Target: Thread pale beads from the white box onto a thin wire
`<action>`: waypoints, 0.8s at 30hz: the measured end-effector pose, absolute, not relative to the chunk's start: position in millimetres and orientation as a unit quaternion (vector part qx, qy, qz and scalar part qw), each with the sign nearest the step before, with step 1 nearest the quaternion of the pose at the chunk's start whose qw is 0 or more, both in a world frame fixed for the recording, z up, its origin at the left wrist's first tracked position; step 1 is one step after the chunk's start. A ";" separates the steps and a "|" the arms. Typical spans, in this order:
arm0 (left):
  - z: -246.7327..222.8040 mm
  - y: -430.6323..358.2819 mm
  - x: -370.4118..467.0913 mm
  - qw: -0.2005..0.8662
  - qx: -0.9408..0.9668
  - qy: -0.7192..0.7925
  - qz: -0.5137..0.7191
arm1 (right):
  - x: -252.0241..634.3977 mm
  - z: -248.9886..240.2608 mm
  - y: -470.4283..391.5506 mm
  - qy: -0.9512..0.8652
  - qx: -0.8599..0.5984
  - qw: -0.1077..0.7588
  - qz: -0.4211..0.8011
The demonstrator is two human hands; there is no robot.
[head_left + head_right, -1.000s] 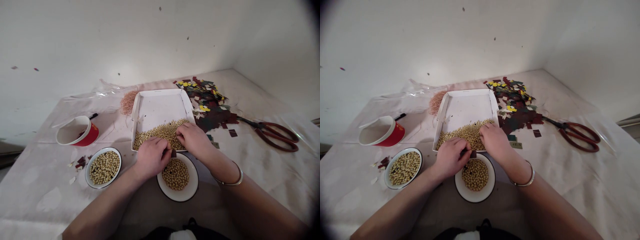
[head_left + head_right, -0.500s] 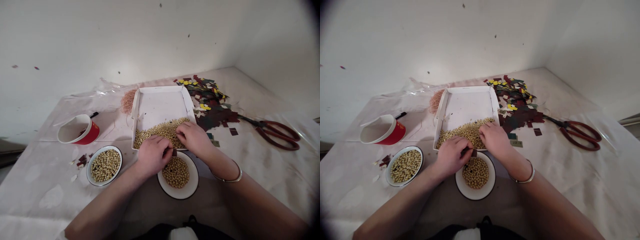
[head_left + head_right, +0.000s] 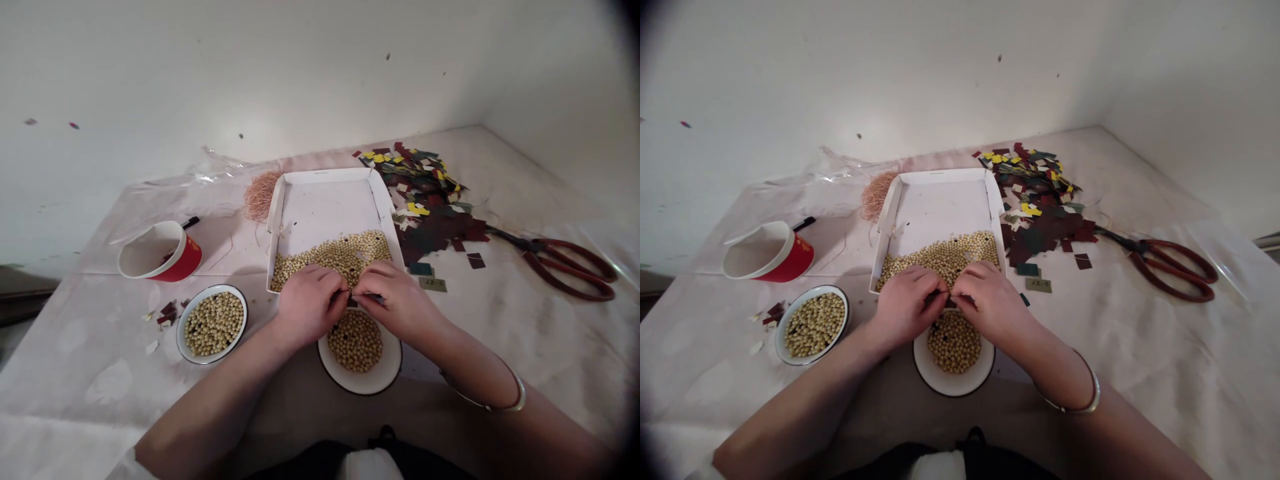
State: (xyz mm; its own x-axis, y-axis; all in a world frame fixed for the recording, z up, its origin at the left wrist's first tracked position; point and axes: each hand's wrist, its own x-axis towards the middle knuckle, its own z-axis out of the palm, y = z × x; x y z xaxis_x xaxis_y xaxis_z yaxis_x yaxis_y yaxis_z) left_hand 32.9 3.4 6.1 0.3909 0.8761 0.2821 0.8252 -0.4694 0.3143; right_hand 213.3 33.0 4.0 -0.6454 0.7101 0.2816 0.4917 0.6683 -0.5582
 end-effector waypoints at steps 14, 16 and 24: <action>5.8 3.4 34.0 0.055 0.833 0.512 0.202 | 212.6 3.7 30.8 -0.885 -0.330 0.241 0.222; 5.9 3.2 34.0 0.057 0.832 0.514 0.202 | 213.4 3.5 31.0 -0.882 -0.343 0.242 0.214; 6.1 3.0 34.6 0.054 0.830 0.516 0.203 | 214.0 4.1 30.4 -0.885 -0.339 0.236 0.216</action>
State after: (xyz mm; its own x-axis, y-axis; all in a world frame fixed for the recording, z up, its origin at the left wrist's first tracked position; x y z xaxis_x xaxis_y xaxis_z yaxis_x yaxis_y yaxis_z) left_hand 34.6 3.0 6.1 0.3844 0.8794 0.2808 0.8355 -0.4608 0.2994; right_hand 214.0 30.4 4.1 -0.6587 0.7019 0.2708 0.4985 0.6768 -0.5417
